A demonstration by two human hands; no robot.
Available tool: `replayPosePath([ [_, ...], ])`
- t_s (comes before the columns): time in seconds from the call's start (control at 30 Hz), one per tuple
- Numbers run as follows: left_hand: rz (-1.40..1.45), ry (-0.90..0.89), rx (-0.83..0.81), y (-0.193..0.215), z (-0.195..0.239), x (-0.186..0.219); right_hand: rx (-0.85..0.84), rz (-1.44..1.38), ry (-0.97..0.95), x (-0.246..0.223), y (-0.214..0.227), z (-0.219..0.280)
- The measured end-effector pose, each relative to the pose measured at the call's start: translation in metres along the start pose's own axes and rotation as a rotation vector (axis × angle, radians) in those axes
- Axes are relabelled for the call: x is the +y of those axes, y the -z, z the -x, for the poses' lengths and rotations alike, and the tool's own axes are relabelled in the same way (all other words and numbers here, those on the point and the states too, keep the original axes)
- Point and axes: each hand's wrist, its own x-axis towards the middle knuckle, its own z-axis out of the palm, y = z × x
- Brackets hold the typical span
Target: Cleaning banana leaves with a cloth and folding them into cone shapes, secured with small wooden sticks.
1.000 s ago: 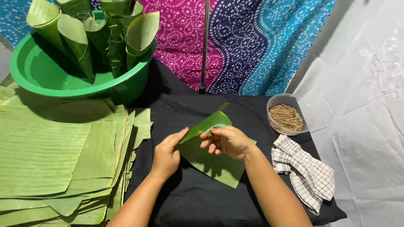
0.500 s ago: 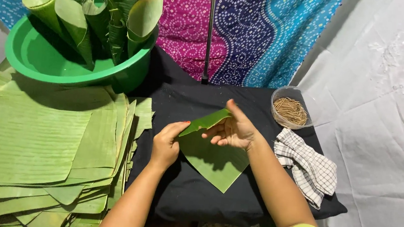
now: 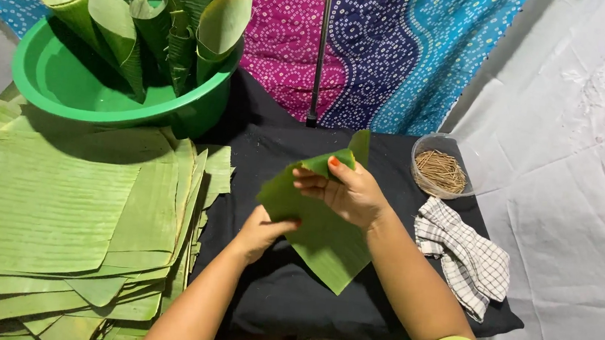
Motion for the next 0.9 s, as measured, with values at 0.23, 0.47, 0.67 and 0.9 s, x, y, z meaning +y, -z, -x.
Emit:
replayPosePath([
  [0.23, 0.127, 0.245, 0.02, 0.006, -0.007, -0.012, 0.098, 0.465, 0.238, -0.006, -0.006, -0.01],
  [0.47, 0.187, 0.083, 0.11, 0.011, -0.002, 0.037, 0.359, 1.49, 0.134, 0.001, 0.006, 0.026],
  [0.67, 0.167, 0.019, 0.08, 0.024, -0.004, 0.049, -0.011, 1.6, 0.163, -0.01, 0.019, 0.045],
  [0.9, 0.187, 0.088, 0.037, 0.04, -0.014, 0.016, 0.163, 1.415, 0.029, 0.009, 0.034, 0.063],
])
